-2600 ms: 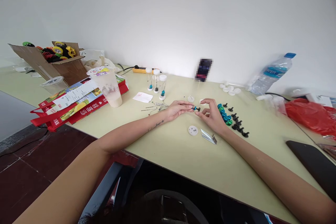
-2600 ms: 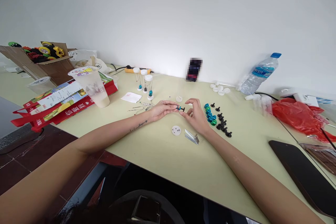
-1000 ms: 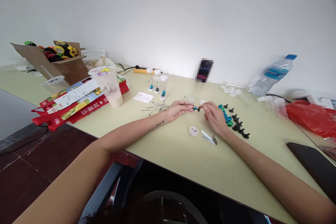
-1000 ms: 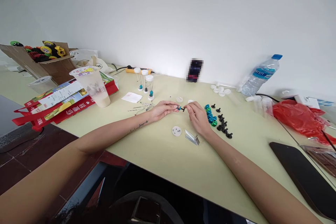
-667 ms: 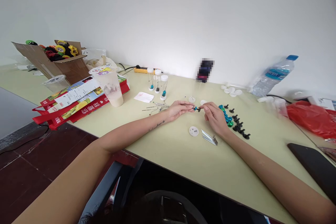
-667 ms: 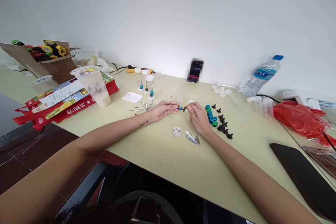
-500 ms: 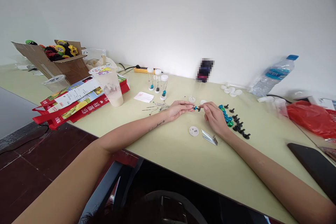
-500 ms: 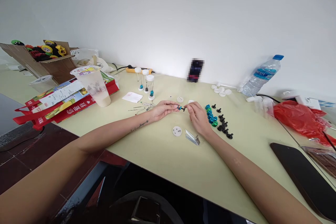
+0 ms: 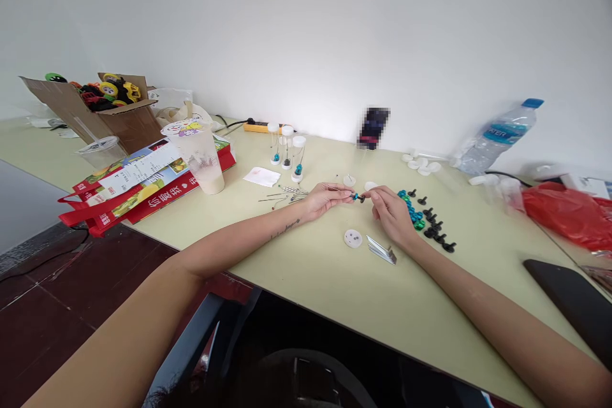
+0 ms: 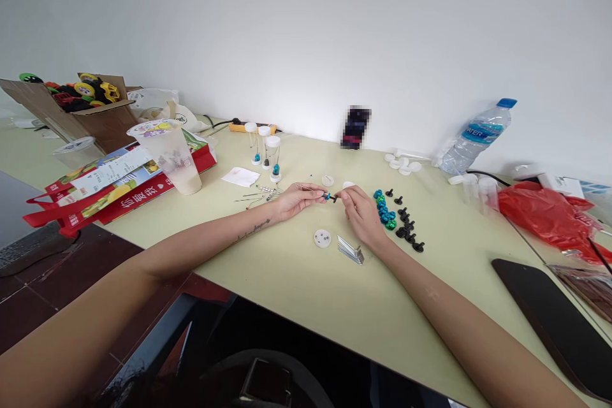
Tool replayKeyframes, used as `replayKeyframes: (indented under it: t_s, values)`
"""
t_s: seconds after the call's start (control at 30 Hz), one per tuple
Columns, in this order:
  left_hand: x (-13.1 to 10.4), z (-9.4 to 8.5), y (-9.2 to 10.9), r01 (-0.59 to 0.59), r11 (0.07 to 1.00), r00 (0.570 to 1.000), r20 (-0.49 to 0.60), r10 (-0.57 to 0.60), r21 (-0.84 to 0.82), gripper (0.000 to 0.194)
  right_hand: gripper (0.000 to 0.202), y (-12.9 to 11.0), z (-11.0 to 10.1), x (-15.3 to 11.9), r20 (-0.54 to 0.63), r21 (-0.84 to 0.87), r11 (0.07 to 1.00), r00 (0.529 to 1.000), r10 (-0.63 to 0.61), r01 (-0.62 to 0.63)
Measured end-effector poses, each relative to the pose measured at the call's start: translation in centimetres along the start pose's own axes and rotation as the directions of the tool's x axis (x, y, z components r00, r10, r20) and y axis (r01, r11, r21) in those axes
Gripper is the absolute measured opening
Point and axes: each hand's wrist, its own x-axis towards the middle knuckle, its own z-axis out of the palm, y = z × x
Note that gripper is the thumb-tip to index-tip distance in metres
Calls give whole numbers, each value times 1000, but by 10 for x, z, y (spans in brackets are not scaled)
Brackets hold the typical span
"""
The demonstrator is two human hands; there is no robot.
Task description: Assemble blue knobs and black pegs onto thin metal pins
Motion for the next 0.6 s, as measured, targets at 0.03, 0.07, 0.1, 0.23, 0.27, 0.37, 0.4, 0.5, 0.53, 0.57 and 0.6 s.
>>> replayKeyframes:
  t_s: [0.03, 0.07, 0.1, 0.23, 0.27, 0.37, 0.4, 0.5, 0.53, 0.57, 0.6]
  values:
    - [0, 0, 0, -1, 1000, 1000, 3, 1, 1, 22, 39, 0, 0, 0, 6, 1, 1000, 1000, -2, 2]
    - [0, 0, 0, 0, 1000, 1000, 3, 0, 1, 22, 39, 0, 0, 0, 6, 0, 1000, 1000, -2, 2]
    - [0, 0, -1, -1, 1000, 1000, 2, 1, -2, 23, 39, 0, 0, 0, 0, -3, 1000, 1000, 0, 0]
    - [1, -1, -1, -3, 1000, 1000, 1, 3, -5, 23, 39, 0, -1, 0, -25, -6, 1000, 1000, 2, -2]
    - [1, -1, -1, -2, 1000, 1000, 2, 2, 1, 23, 39, 0, -1, 0, -16, -5, 1000, 1000, 2, -2]
    - [1, -1, -1, 2, 1000, 1000, 5, -2, 8, 22, 40, 0, -1, 0, 9, -8, 1000, 1000, 5, -5]
    - [1, -1, -1, 1, 1000, 1000, 5, -1, 6, 22, 40, 0, -1, -1, 3, -11, 1000, 1000, 10, -10]
    - [1, -2, -1, 1, 1000, 1000, 5, -1, -4, 22, 40, 1, 0, -1, -16, -11, 1000, 1000, 19, -19]
    - [1, -2, -2, 3, 1000, 1000, 5, -2, -5, 22, 41, 1, 0, -1, -9, -11, 1000, 1000, 20, -20]
    - [1, -2, -1, 3, 1000, 1000, 4, -3, -7, 22, 41, 1, 0, -1, 1, -12, 1000, 1000, 20, -20]
    - [1, -1, -1, 5, 1000, 1000, 4, -5, -8, 22, 42, 1, 0, -1, 9, -14, 1000, 1000, 19, -19]
